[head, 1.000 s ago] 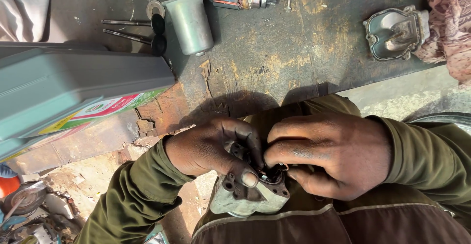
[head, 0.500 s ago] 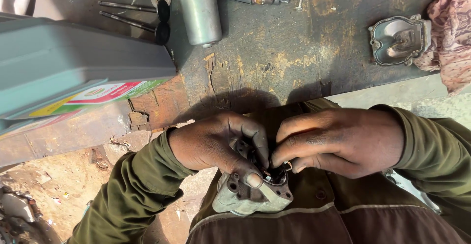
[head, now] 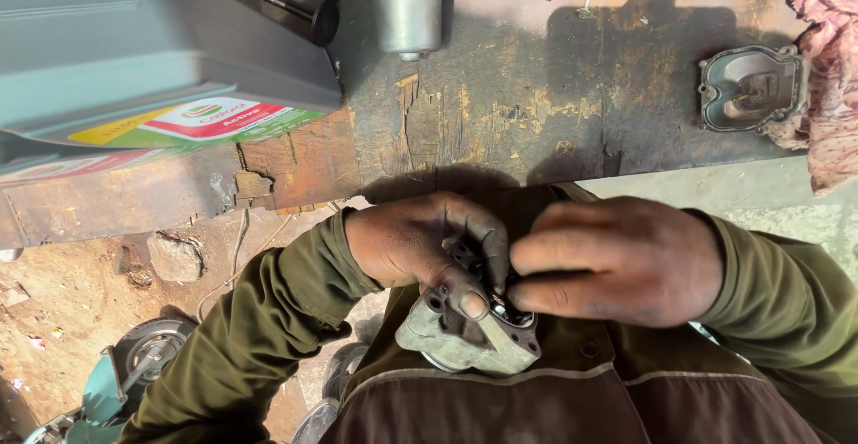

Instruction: The recorder is cleaning and reassembling components of a motorcycle engine or starter motor on a workbench.

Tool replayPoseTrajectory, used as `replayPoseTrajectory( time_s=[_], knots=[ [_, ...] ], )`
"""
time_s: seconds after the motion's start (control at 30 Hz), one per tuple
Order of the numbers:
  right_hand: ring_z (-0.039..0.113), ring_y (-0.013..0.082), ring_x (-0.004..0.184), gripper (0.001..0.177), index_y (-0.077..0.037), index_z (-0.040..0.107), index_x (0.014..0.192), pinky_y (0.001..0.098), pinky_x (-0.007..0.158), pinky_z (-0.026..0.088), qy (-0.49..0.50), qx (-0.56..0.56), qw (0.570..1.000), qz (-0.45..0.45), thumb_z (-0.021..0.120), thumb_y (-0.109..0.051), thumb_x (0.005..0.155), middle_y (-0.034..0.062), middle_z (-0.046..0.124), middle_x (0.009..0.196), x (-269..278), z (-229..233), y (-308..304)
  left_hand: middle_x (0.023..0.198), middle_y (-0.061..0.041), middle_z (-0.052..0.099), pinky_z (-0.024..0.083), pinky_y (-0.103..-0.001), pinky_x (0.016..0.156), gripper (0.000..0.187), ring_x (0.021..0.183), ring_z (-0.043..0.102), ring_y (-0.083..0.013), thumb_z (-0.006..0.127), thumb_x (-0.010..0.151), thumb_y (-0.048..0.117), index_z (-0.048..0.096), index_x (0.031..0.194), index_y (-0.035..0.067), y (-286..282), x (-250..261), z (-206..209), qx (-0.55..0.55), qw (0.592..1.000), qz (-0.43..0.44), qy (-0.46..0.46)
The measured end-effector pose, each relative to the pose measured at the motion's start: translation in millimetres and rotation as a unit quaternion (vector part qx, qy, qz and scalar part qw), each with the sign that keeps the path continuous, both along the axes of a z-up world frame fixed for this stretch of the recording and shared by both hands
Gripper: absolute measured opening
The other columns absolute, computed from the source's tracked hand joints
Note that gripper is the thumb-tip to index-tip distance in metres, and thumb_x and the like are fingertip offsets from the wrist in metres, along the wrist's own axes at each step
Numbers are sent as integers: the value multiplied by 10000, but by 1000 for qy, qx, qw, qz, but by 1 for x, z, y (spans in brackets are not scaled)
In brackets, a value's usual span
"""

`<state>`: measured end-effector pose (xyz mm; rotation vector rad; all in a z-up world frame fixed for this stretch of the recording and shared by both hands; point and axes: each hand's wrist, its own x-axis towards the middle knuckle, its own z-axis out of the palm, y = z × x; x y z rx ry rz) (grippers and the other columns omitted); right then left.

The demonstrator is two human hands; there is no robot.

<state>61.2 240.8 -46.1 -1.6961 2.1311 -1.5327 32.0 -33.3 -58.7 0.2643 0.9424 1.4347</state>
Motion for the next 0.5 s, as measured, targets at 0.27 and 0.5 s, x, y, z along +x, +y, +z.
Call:
replayPoseTrajectory(
  time_s=[0.27, 0.5],
  knots=[
    [696, 264, 904, 354, -22, 740, 1073, 378, 690, 610, 157, 65, 985, -27, 672, -230, 794, 118, 669, 1088, 7, 24, -8, 822, -9, 694, 467, -217, 560, 297, 670, 600, -62, 884, 808, 191, 754, 1013, 20, 1, -2, 17, 5, 1000, -19, 9],
    [709, 279, 890, 308, -40, 739, 1036, 390, 687, 621, 91, 121, 987, -47, 675, -230, 802, 120, 671, 1050, 22, 24, -11, 830, 0, 705, 490, -214, 549, 278, 663, 621, -53, 871, 831, 191, 741, 1007, 20, 0, 2, 22, 20, 1000, -20, 13]
  ],
)
